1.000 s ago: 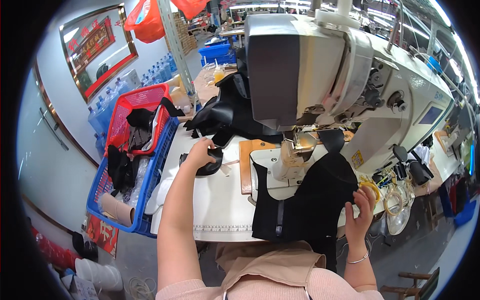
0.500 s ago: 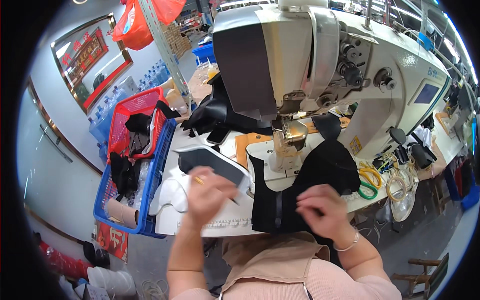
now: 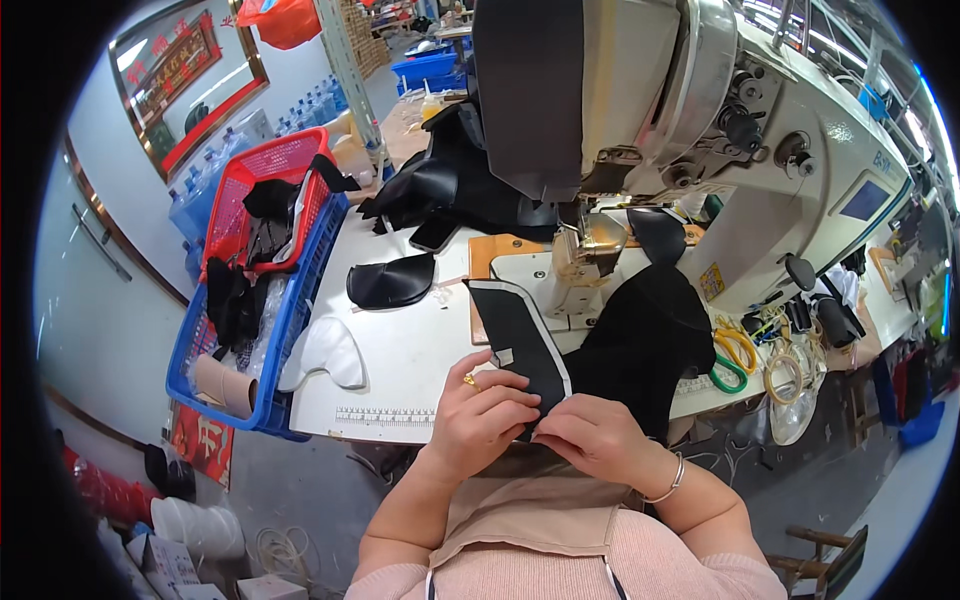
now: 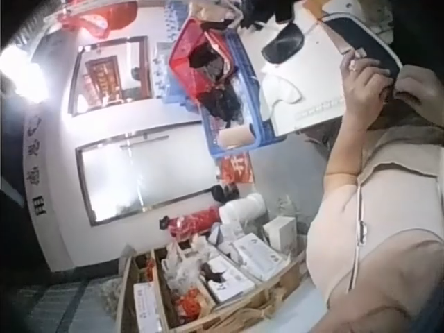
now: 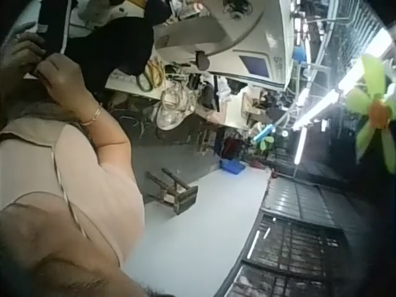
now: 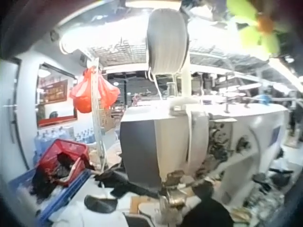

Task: Stitch black shoe components together using an industrial sewing machine.

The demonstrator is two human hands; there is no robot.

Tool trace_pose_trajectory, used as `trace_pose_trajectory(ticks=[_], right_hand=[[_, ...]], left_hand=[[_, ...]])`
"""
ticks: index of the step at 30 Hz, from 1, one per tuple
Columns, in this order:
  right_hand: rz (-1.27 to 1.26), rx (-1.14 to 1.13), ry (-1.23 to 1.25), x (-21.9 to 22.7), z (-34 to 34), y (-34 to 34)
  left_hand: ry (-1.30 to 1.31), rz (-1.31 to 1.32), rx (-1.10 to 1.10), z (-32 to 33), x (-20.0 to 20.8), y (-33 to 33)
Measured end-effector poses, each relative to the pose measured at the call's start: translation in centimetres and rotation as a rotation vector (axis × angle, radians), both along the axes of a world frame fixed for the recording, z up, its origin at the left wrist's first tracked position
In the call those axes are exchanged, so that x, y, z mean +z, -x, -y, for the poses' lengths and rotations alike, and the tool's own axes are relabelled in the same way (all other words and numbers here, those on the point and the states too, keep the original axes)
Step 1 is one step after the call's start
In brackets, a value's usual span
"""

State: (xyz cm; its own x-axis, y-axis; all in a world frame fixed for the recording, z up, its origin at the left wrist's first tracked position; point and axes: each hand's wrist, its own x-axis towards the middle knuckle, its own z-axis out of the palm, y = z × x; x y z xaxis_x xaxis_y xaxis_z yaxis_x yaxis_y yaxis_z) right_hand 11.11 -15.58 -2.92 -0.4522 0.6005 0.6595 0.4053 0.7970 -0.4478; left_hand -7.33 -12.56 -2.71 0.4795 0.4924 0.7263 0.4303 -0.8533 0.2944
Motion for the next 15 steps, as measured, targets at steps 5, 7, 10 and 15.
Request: trace_pose_trajectory(ticks=[5,7,10,15], right_hand=[[0.021,0.014,0.001,-0.5,0.4,0.0],[0.103,0.07,0.006,-0.7,0.6,-0.1],[-0.024,0.152,0.108,-0.1,1.3,-0.4],[-0.317,0.449,0.45,0.3,2.3,-1.0]], left_hand=[[0.038,-0.026,-0.013,1.0,-0.3,0.0],[0.07,-0.03,-0.045,1.4,-0.3,0.1],[0.146,0.006,-0.137,1.5,-0.2,1.0],[0.368,0.135,-0.444,2.3,0.0,1.3]])
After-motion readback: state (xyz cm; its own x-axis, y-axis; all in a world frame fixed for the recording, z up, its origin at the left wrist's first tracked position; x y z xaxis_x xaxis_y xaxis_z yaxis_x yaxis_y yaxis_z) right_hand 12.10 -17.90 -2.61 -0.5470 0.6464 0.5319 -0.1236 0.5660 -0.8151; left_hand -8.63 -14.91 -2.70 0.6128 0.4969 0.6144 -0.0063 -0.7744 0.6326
